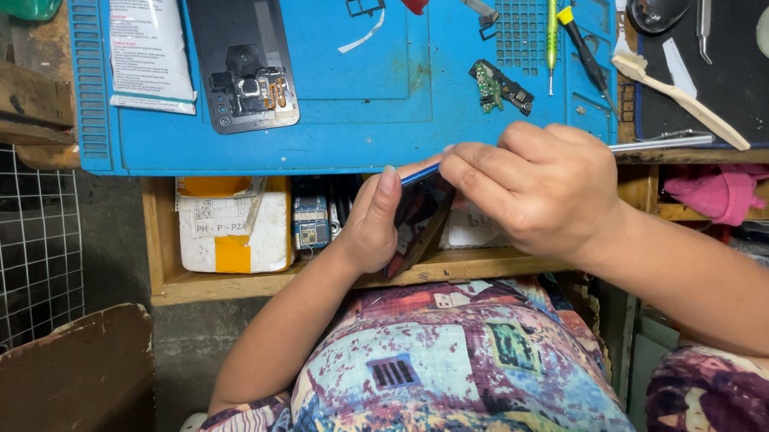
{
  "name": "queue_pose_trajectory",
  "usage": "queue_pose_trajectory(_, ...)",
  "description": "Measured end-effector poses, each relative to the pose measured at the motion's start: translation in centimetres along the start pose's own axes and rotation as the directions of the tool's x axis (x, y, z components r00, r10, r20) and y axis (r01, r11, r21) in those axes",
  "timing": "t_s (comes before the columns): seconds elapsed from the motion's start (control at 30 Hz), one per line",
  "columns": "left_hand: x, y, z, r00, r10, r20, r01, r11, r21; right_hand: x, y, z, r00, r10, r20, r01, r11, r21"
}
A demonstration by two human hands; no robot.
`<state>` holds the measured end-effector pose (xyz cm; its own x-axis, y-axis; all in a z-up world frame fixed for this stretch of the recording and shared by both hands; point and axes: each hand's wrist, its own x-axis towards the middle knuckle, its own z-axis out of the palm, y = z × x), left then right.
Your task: The person disassembles a mobile phone by prying open the blue back casing, separating the internal components, and removing the screen panel from the frame.
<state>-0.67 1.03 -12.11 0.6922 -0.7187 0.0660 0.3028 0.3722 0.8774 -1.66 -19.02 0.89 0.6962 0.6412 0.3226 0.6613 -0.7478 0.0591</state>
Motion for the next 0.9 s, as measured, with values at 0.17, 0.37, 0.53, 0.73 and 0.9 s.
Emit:
queue_pose_trajectory(0.17, 0.1, -0.1, -0.1, 1.0, -0.007, 0.023, 0.007, 1.0, 0.009, 0.2, 0.5, 0.0, 0.998, 0.04, 0.043, -0.045, 0.992, 0.117)
queue_pose_trajectory(0.37, 0.1, 0.1, 0.3, 0.998, 0.043, 0.052, -0.043, 0.999, 0.006, 1.1, 2.6, -0.8, 0.986, 0.04, 0.161, -0.094, 0.935, 0.342)
queue_pose_trajectory(0.53, 0.2, 0.5, 0.3, 0.988, 0.123, 0.095, -0.136, 0.981, 0.139, 1.2, 2.5, -1.3, 0.981, 0.028, 0.193, -0.1, 0.923, 0.371)
queue_pose_trajectory(0.73, 0.1, 1.0, 0.6, 0.984, 0.099, 0.149, -0.104, 0.994, 0.027, 1.3, 3.5, -1.4, 0.981, -0.097, 0.169, 0.008, 0.888, 0.461)
queue_pose_trajectory(0.9, -0.1, 1.4, 0.6, 0.977, 0.13, 0.171, -0.171, 0.952, 0.254, 1.1, 3.4, -1.8, 0.972, -0.17, 0.16, 0.087, 0.899, 0.43)
